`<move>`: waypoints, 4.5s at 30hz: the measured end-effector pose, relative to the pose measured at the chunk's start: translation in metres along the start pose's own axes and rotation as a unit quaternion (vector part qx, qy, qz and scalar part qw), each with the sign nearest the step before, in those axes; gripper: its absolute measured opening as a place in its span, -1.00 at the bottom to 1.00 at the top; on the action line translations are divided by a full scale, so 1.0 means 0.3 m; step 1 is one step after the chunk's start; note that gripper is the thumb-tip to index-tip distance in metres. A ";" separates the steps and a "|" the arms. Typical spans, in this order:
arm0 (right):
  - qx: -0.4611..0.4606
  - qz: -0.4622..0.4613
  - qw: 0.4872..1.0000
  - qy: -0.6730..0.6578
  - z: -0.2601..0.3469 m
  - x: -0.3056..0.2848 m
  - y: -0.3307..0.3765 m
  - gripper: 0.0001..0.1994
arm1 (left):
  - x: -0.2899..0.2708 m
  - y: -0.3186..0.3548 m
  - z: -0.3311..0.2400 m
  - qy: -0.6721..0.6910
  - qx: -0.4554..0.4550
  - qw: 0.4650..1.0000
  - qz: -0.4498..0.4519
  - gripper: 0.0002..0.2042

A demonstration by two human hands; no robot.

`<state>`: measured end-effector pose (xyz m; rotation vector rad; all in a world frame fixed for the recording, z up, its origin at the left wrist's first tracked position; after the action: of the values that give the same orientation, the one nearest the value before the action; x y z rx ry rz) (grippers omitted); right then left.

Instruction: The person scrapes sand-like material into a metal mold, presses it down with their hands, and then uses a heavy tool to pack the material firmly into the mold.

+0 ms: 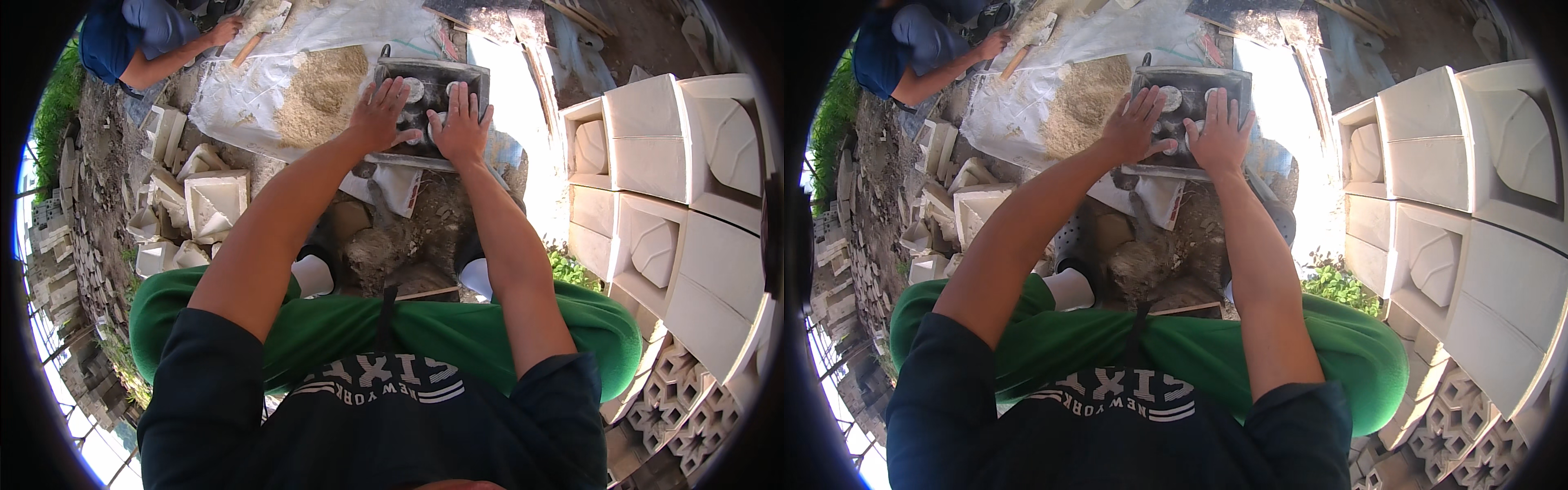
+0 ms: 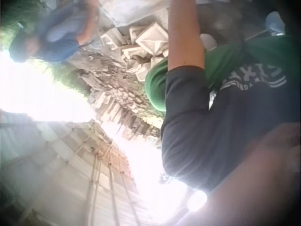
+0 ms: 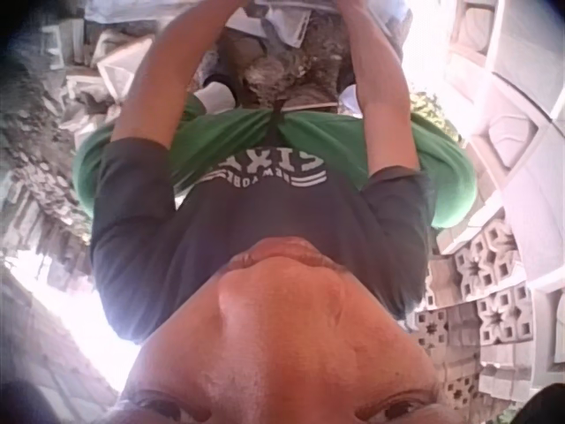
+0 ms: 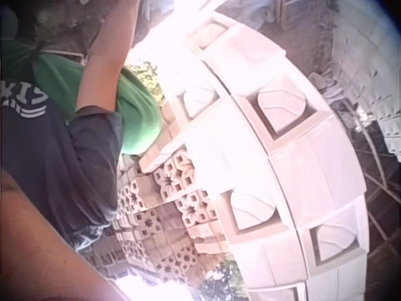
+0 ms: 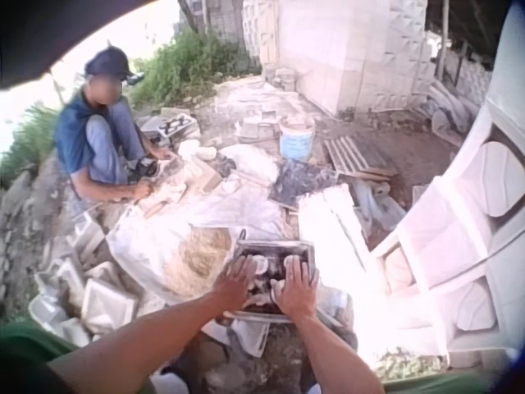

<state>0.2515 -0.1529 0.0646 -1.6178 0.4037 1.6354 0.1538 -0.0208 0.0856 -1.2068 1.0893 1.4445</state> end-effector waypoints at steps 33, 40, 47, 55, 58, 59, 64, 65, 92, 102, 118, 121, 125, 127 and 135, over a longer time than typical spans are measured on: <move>0.053 0.042 0.996 -0.052 0.000 0.002 0.066 -0.23 | -0.300 0.267 0.737 0.011 0.067 0.995 0.076 -0.76; 0.039 -0.077 0.979 -0.184 0.149 -0.131 0.104 -0.50 | 0.006 0.392 0.748 0.200 -0.110 0.973 0.040 -0.58; -0.153 0.256 0.933 -0.202 0.499 0.001 0.397 -0.62 | 0.343 0.468 0.717 0.351 -0.287 0.872 -0.186 -0.73; 0.088 0.354 0.921 -0.135 0.438 0.202 0.535 -0.41 | 0.402 0.266 0.712 0.327 -0.334 0.836 -0.287 -0.39; 0.102 0.355 0.919 -0.136 0.455 0.205 0.526 -0.42 | 0.412 0.205 0.706 0.248 -0.291 0.880 -0.281 -0.36; 0.099 0.346 0.924 -0.132 0.457 0.206 0.524 -0.42 | 0.431 0.195 0.695 0.291 -0.289 0.871 -0.271 -0.37; 0.110 0.318 0.930 -0.152 0.456 0.230 0.520 -0.47 | 0.462 0.197 0.646 0.346 -0.278 0.856 -0.266 -0.45; 0.113 0.317 0.928 -0.159 0.464 0.227 0.520 -0.49 | 0.463 0.202 0.646 0.339 -0.284 0.858 -0.260 -0.48; 0.145 0.267 0.918 -0.254 0.569 0.141 0.467 -0.52 | 0.417 0.180 0.673 0.321 -0.188 0.889 -0.266 -0.53; 0.179 0.306 0.900 -0.255 0.632 0.117 0.339 -0.51 | 0.448 0.197 0.650 0.438 -0.203 0.842 -0.242 -0.67; 0.185 0.299 0.898 -0.263 0.727 0.205 0.217 -0.51 | 0.441 0.221 0.582 0.357 -0.196 0.873 -0.270 -0.69; 0.193 0.290 0.903 -0.251 0.736 0.225 0.219 -0.51 | 0.436 0.205 0.580 0.369 -0.180 0.873 -0.263 -0.70; 0.219 0.274 0.892 -0.286 0.740 0.258 0.220 -0.50 | 0.416 0.206 0.596 0.367 -0.170 0.874 -0.270 -0.70; 0.221 0.266 0.889 -0.301 0.725 0.257 0.216 -0.50 | 0.404 0.207 0.602 0.384 -0.169 0.867 -0.270 -0.70; 0.244 0.305 0.881 -0.266 0.720 0.224 0.229 -0.48 | 0.423 0.295 0.658 0.553 -0.410 0.703 -0.179 -0.62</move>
<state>0.0606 -0.0245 0.0105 -0.6375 1.0049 2.1233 0.0234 0.1710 -0.0099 -2.9811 0.7615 0.7631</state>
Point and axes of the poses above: each hand's wrist, its own y-axis away from the middle knuckle, its own x-axis out of the palm, z = x × y, the point moved 6 cm from there along -y, towards the middle knuckle, and after that the axes turned 6 degrees about -z, right-handed, at the moved point
